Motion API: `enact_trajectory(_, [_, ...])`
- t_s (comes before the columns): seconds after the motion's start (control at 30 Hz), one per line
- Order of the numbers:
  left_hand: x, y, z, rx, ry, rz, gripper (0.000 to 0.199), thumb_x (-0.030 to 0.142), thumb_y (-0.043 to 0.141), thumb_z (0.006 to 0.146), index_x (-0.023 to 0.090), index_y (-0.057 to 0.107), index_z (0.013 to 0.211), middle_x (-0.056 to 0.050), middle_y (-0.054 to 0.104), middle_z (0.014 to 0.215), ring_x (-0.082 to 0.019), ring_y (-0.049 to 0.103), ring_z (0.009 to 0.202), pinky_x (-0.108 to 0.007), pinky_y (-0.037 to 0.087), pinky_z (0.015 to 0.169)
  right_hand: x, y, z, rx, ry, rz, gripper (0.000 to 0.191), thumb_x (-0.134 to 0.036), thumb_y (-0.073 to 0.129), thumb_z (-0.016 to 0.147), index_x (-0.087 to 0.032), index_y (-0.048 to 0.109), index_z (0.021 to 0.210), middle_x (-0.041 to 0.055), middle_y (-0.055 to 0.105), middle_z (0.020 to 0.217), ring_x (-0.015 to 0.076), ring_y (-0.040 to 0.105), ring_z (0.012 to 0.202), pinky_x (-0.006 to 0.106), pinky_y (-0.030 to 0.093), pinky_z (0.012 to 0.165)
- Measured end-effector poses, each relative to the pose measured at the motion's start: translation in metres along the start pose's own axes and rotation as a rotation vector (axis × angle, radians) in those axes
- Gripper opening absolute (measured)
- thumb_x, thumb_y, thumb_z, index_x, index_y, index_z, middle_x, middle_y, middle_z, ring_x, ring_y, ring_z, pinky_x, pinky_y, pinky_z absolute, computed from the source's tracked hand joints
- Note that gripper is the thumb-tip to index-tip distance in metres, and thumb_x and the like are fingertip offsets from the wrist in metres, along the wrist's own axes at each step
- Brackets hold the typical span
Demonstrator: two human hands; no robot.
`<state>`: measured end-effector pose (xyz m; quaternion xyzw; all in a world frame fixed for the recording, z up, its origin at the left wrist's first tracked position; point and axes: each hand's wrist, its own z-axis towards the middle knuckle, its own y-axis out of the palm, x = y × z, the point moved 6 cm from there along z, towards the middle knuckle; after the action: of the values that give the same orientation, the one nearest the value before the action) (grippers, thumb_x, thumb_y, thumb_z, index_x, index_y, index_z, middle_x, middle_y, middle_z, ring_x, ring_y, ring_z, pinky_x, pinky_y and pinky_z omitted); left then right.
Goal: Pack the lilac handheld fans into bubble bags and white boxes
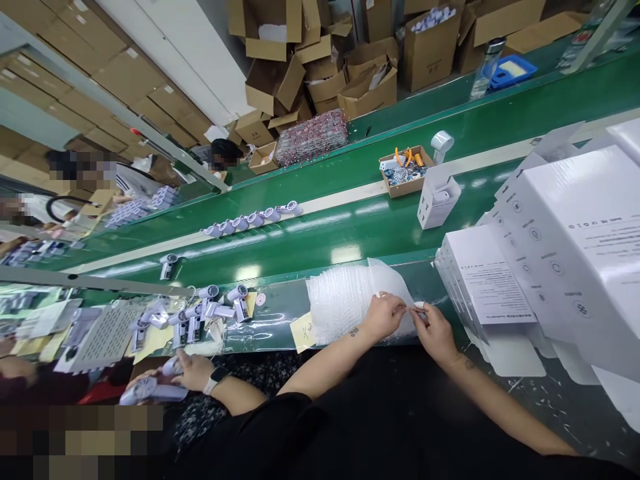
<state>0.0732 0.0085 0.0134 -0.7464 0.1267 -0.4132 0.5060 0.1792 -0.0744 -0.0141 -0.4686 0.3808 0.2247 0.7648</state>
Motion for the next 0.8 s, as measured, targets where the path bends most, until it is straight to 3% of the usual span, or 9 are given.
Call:
enact_trajectory(0.23, [0.004,-0.001,-0.016,0.094,0.135,0.243,0.019,0.027,0.048,0.087,0.017,0.063,0.082,-0.007,0.06,0.083,-0.023,0.049,0.094,-0.039,0.037,0.084,-0.002,0.009,0.0,-0.086,-0.062,-0.028,0.021,-0.031,0.049,0.087,-0.019,0.057,0.103,0.0069,0.064,0.083,0.0207,0.06,0.078,0.034,0.049,0.073])
enact_trajectory(0.37, [0.01,-0.009,-0.031,0.169,0.218,0.31,0.023,0.031,0.044,0.089,0.017,0.062,0.087,-0.008,0.058,0.086,-0.023,0.047,0.095,-0.04,0.035,0.086,0.012,0.023,-0.006,-0.186,-0.112,-0.091,0.021,-0.032,0.045,0.087,-0.02,0.063,0.09,0.0085,0.064,0.082,0.0231,0.057,0.082,0.038,0.047,0.077])
enact_trajectory(0.53, [0.008,-0.009,-0.067,0.118,0.36,0.336,0.022,0.032,0.048,0.087,0.016,0.061,0.079,-0.007,0.058,0.082,-0.022,0.049,0.092,-0.037,0.038,0.084,0.035,0.038,-0.013,-0.22,-0.121,-0.123,0.023,-0.033,0.045,0.083,-0.02,0.064,0.084,0.013,0.061,0.098,0.028,0.054,0.097,0.047,0.043,0.087])
enact_trajectory(0.6, [-0.005,-0.012,-0.084,0.16,0.28,0.279,0.022,0.032,0.048,0.087,0.017,0.061,0.078,-0.006,0.058,0.078,-0.021,0.051,0.089,-0.036,0.039,0.083,0.042,0.042,-0.014,-0.241,-0.121,-0.117,0.024,-0.033,0.043,0.081,-0.02,0.062,0.084,0.0146,0.06,0.103,0.0288,0.055,0.099,0.048,0.044,0.086])
enact_trajectory(0.67, [-0.028,-0.02,-0.103,0.243,0.114,0.164,0.021,0.03,0.047,0.087,0.018,0.062,0.079,-0.006,0.058,0.075,-0.019,0.053,0.084,-0.034,0.041,0.081,0.047,0.046,-0.014,-0.279,-0.129,-0.101,0.025,-0.035,0.042,0.08,-0.019,0.061,0.084,0.0149,0.061,0.102,0.0284,0.057,0.097,0.047,0.046,0.084])
enact_trajectory(0.73, [-0.064,-0.034,-0.125,0.374,-0.168,-0.015,0.02,0.029,0.046,0.087,0.018,0.061,0.08,-0.005,0.06,0.077,-0.017,0.055,0.082,-0.032,0.042,0.081,0.051,0.048,-0.014,-0.314,-0.117,-0.072,0.026,-0.038,0.044,0.079,-0.019,0.059,0.089,0.0146,0.061,0.104,0.0282,0.057,0.098,0.046,0.046,0.085])
enact_trajectory(0.8, [-0.112,-0.049,-0.152,0.548,-0.574,-0.223,0.018,0.027,0.045,0.086,0.019,0.06,0.084,-0.005,0.062,0.084,-0.016,0.057,0.085,-0.029,0.042,0.082,0.055,0.048,-0.015,-0.332,-0.067,-0.047,0.031,-0.039,0.047,0.076,-0.019,0.057,0.097,0.0142,0.06,0.107,0.0282,0.057,0.101,0.046,0.046,0.088])
